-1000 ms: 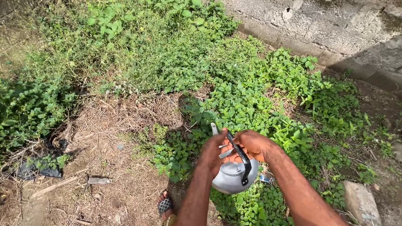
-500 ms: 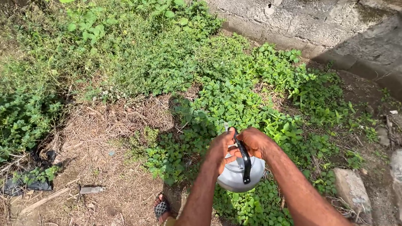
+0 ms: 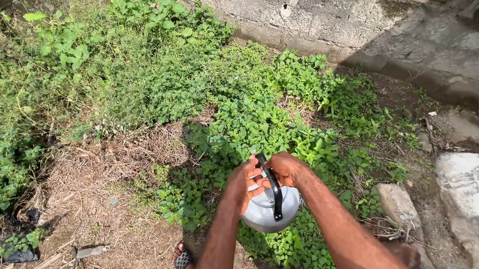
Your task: Watering various green plants in an outdoor garden area using a kettle.
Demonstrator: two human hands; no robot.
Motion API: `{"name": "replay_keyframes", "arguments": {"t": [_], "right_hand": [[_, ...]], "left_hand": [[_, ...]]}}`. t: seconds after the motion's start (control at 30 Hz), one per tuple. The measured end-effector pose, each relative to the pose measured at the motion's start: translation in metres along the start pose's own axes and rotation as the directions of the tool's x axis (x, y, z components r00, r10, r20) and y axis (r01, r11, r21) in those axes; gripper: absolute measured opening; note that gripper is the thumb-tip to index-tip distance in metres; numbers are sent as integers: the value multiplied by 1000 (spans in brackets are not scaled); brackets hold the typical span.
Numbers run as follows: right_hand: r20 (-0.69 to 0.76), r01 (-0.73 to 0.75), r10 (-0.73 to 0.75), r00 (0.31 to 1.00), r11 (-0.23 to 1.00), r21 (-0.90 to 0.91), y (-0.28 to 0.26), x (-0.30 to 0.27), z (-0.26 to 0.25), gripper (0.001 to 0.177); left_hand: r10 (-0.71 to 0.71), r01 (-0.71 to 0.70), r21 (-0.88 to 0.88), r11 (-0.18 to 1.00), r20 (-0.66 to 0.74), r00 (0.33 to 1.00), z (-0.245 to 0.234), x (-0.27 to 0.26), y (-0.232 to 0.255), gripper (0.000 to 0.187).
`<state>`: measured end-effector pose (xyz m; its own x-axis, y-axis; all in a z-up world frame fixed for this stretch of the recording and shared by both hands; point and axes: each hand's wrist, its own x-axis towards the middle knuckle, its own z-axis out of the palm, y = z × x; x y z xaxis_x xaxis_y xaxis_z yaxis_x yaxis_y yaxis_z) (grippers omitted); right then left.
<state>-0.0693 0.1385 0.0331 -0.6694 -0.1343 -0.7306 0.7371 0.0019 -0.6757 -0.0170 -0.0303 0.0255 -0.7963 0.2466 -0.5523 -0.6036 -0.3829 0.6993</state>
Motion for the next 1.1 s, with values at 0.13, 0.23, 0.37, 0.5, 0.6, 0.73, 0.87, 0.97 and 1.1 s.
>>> {"name": "replay_keyframes", "arguments": {"t": [0.13,0.23,0.37,0.5,0.6,0.73,0.87,0.97,1.1], "right_hand": [[15,10,-11,1000,999,37,13,11,-5,22],[2,-16,15,1000,998,58,16,10,-8,23],[-5,-46,46,999,994,99,9,4,-15,24],[-5,-53,54,999,991,123,7,13,-26,27],[-12,-65,67,998,990,125,6,16,-30,29],[-42,-65,70,997,992,112,8,6,-30,27],[-68,-56,66,995,989,139,9,-5,-33,27],[-94,-55,69,993,989,136,7,-16,-34,26],[-89,-37,50,995,990,133,6,-13,-43,26]], "left_hand": [[-2,2,-41,999,8,1000,-9,2,-2,62],[-24,23,-25,999,-48,999,-18,3,-4,65],[-19,17,-29,999,-66,998,-27,9,-7,66],[-4,1,-70,998,-42,999,-30,6,-7,63],[2,-5,-60,998,-51,999,-28,0,-2,61],[-6,2,-80,997,-53,999,-31,-3,-3,57],[-25,21,-70,997,-60,998,-25,-9,4,56],[-33,29,-52,998,-93,995,-20,-14,7,53],[-28,25,-39,999,-99,995,-16,-15,12,53]]}}
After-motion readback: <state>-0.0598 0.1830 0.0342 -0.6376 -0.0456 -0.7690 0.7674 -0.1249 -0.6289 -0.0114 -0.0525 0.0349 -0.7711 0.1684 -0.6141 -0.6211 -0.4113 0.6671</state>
